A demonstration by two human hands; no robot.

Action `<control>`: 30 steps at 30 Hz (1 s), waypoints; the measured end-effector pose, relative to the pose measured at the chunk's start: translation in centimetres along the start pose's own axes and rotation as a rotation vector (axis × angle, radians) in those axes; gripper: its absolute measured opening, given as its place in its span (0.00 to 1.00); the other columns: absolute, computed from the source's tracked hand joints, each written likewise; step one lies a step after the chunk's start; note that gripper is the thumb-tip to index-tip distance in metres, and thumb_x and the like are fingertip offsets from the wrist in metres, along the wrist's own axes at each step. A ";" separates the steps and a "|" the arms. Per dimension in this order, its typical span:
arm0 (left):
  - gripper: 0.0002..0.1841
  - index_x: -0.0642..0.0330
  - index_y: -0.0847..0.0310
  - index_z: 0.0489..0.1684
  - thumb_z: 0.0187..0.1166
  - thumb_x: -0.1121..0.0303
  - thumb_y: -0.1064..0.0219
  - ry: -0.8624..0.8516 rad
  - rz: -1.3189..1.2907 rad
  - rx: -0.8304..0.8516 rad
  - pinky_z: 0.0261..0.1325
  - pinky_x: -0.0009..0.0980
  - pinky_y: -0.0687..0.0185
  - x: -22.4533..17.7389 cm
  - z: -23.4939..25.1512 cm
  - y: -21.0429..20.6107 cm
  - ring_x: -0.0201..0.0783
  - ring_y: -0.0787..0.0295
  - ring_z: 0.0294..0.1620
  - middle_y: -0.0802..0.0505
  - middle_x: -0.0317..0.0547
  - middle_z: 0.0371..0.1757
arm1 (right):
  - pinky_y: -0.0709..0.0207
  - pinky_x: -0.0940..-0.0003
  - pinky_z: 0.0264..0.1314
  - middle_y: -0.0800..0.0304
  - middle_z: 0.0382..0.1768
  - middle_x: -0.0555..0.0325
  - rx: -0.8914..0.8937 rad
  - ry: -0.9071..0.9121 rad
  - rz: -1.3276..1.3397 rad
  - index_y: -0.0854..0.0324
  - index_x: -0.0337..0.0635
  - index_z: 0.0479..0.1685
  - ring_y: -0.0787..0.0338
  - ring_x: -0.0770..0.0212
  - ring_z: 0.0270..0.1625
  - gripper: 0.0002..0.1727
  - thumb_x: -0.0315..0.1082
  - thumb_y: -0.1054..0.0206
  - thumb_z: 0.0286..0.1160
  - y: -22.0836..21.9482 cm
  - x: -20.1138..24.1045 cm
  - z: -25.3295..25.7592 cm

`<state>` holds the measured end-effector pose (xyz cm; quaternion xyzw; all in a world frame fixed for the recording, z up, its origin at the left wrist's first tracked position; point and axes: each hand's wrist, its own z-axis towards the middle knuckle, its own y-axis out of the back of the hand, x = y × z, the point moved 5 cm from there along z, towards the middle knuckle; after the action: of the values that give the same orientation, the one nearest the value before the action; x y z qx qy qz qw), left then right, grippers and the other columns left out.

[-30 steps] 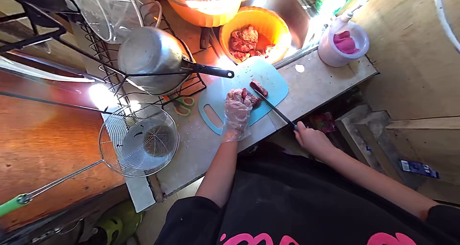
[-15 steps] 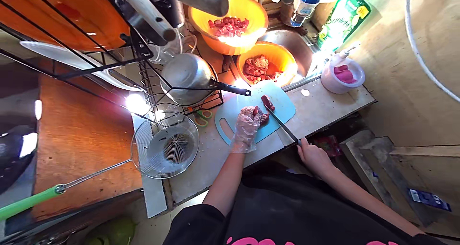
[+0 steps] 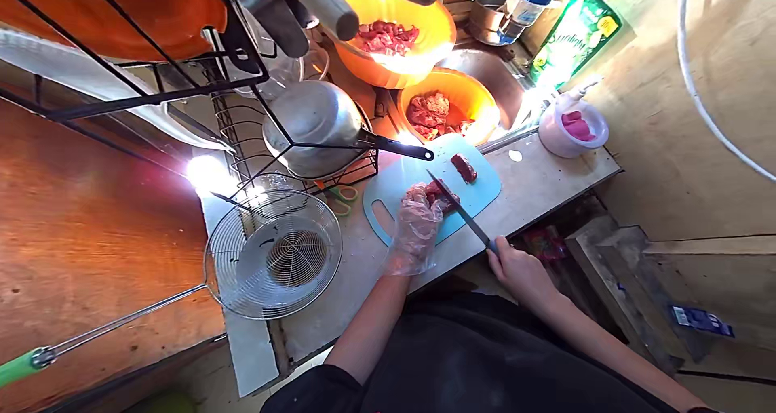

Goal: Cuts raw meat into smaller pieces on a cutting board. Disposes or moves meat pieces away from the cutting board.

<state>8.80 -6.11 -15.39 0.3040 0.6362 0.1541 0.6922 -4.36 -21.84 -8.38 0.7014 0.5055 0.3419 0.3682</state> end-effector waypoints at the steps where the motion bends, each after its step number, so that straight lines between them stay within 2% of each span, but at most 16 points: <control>1: 0.24 0.69 0.18 0.68 0.82 0.58 0.33 0.009 0.012 0.019 0.81 0.46 0.26 -0.2 0.2 0.0 0.51 0.16 0.74 0.12 0.61 0.69 | 0.16 0.42 0.52 0.09 0.43 0.35 0.018 -0.003 -0.017 0.26 0.31 0.68 0.06 0.35 0.51 0.23 0.42 0.55 0.95 -0.1 0.5 0.4; 3: 0.22 0.68 0.16 0.65 0.82 0.59 0.32 0.007 0.013 0.038 0.78 0.46 0.24 -0.5 0.6 -0.3 0.51 0.14 0.72 0.11 0.60 0.66 | 0.16 0.43 0.54 0.09 0.47 0.35 0.045 -0.041 -0.056 0.28 0.32 0.72 0.06 0.36 0.53 0.24 0.42 0.57 0.96 -0.3 0.8 0.9; 8: 0.20 0.67 0.15 0.62 0.79 0.61 0.29 0.023 -0.126 -0.001 0.77 0.44 0.24 -0.4 1.2 -1.5 0.50 0.17 0.73 0.13 0.60 0.68 | 0.16 0.43 0.55 0.09 0.47 0.35 0.081 -0.075 -0.090 0.30 0.32 0.74 0.06 0.35 0.54 0.24 0.41 0.58 0.96 0.4 -0.2 1.5; 10: 0.19 0.67 0.15 0.60 0.78 0.62 0.28 0.042 -0.188 -0.008 0.76 0.45 0.24 -0.5 1.5 -1.8 0.50 0.18 0.73 0.14 0.61 0.67 | 0.16 0.42 0.54 0.09 0.46 0.35 0.066 -0.050 -0.081 0.29 0.31 0.71 0.06 0.35 0.53 0.23 0.42 0.57 0.96 0.9 -0.5 1.5; 14: 0.19 0.69 0.15 0.57 0.76 0.63 0.27 0.046 -0.222 -0.055 0.74 0.47 0.22 -0.3 1.7 -2.1 0.53 0.16 0.70 0.13 0.63 0.65 | 0.15 0.43 0.44 0.08 0.37 0.36 -0.059 0.024 -0.052 0.24 0.29 0.64 0.05 0.35 0.44 0.21 0.40 0.52 0.93 0.7 -0.8 0.9; 18: 0.17 0.68 0.14 0.56 0.74 0.66 0.25 0.056 -0.235 -0.084 0.74 0.45 0.22 -0.3 1.5 -2.2 0.52 0.16 0.70 0.12 0.62 0.63 | 0.15 0.43 0.50 0.09 0.42 0.35 0.052 -0.012 -0.037 0.26 0.29 0.68 0.05 0.34 0.49 0.23 0.40 0.55 0.95 0.6 -0.7 1.3; 23: 0.15 0.68 0.13 0.54 0.75 0.67 0.26 -0.026 -0.233 -0.110 0.74 0.46 0.23 -0.3 1.4 -2.4 0.53 0.15 0.68 0.11 0.61 0.61 | 0.17 0.43 0.58 0.10 0.49 0.33 0.228 -0.061 -0.024 0.33 0.30 0.74 0.07 0.35 0.57 0.24 0.41 0.59 0.97 1.3 0.1 3.0; 30: 0.15 0.67 0.15 0.57 0.79 0.67 0.28 -0.040 -0.142 -0.102 0.73 0.49 0.21 -0.4 1.2 -2.3 0.54 0.15 0.69 0.12 0.61 0.64 | 0.19 0.44 0.63 0.11 0.52 0.35 0.279 -0.057 -0.055 0.34 0.32 0.74 0.08 0.37 0.61 0.23 0.42 0.60 0.98 2.8 1.5 5.7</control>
<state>9.47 -8.40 -16.49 0.2255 0.6335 0.1308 0.7285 2.16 -21.94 -8.56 0.7412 0.5563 0.2380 0.2906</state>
